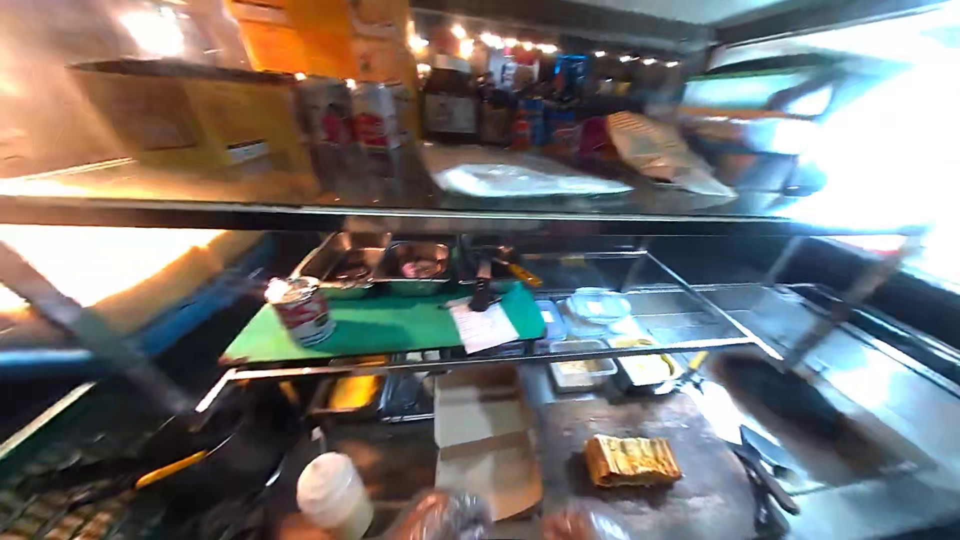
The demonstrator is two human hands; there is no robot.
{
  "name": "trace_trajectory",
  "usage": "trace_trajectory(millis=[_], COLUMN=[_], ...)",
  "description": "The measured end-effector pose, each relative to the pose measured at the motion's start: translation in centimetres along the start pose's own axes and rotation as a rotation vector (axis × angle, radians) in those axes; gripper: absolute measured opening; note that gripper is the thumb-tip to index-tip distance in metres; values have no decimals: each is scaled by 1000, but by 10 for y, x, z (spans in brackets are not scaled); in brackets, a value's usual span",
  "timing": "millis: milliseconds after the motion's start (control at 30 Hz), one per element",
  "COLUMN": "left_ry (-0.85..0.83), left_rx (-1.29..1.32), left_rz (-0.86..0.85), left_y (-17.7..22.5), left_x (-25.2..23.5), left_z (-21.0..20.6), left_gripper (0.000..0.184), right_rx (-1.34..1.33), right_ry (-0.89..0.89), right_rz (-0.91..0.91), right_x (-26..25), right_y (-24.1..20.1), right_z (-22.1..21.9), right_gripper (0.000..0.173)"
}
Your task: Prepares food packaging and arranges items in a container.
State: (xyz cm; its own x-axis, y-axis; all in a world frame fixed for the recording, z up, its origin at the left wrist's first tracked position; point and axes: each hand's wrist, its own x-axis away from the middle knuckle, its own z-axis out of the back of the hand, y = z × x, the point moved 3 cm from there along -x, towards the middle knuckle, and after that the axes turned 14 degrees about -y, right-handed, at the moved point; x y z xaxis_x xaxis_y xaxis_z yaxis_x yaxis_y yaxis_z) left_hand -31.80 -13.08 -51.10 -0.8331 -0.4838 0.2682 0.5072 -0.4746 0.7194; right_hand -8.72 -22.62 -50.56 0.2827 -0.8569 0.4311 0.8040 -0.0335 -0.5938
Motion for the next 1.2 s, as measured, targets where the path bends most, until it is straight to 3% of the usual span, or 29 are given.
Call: trace_trajectory(millis=[67,200,300,367,500,567,667,733,800,900,1000,1100,1200], left_ry=[127,447,624,565,212,13,-16,4,-85,-242,-258,-273,-369], left_rx=[-58,-364,-479,-389,-334,-283,-299,-393,-439,-443,-431,-400,-316], left_rz=[40,198,154,201,425,545,577,458,419,481,459,471,512], left_y=[-18,15,9,-9,-47,-46,-42,-56,-58,-51,-51,-50,-53], left_x=[-5,5,22,21,-9,-26,-24,-22,-28,-42,-47,-51,-62], left_z=[24,94,77,34,-46,-49,-55,-71,-80,-76,-73,-72,-74], left_gripper=[23,24,23,26,34,38,40,46,39,27,26,26,31], right_rx=[184,425,512,469,338,317,317,335,366,395,339,235,354], right_ry=[28,435,547,439,-75,-179,-328,-377,-416,-441,-420,-274,-344], right_rz=[37,172,344,348,70,32,-34,-46,-34,-12,14,175,75], right_x=[-41,-78,-76,-82,-111,-116,-122,-130,-138,-146,-143,-123,-108], right_y=[1,-44,-46,-19,44,54,58,64,68,73,77,79,75], right_z=[27,88,82,48,-36,-51,-55,-55,-57,-60,-60,-63,-72], right_gripper=[35,30,25,21,34,34,31,30,31,32,40,41,38])
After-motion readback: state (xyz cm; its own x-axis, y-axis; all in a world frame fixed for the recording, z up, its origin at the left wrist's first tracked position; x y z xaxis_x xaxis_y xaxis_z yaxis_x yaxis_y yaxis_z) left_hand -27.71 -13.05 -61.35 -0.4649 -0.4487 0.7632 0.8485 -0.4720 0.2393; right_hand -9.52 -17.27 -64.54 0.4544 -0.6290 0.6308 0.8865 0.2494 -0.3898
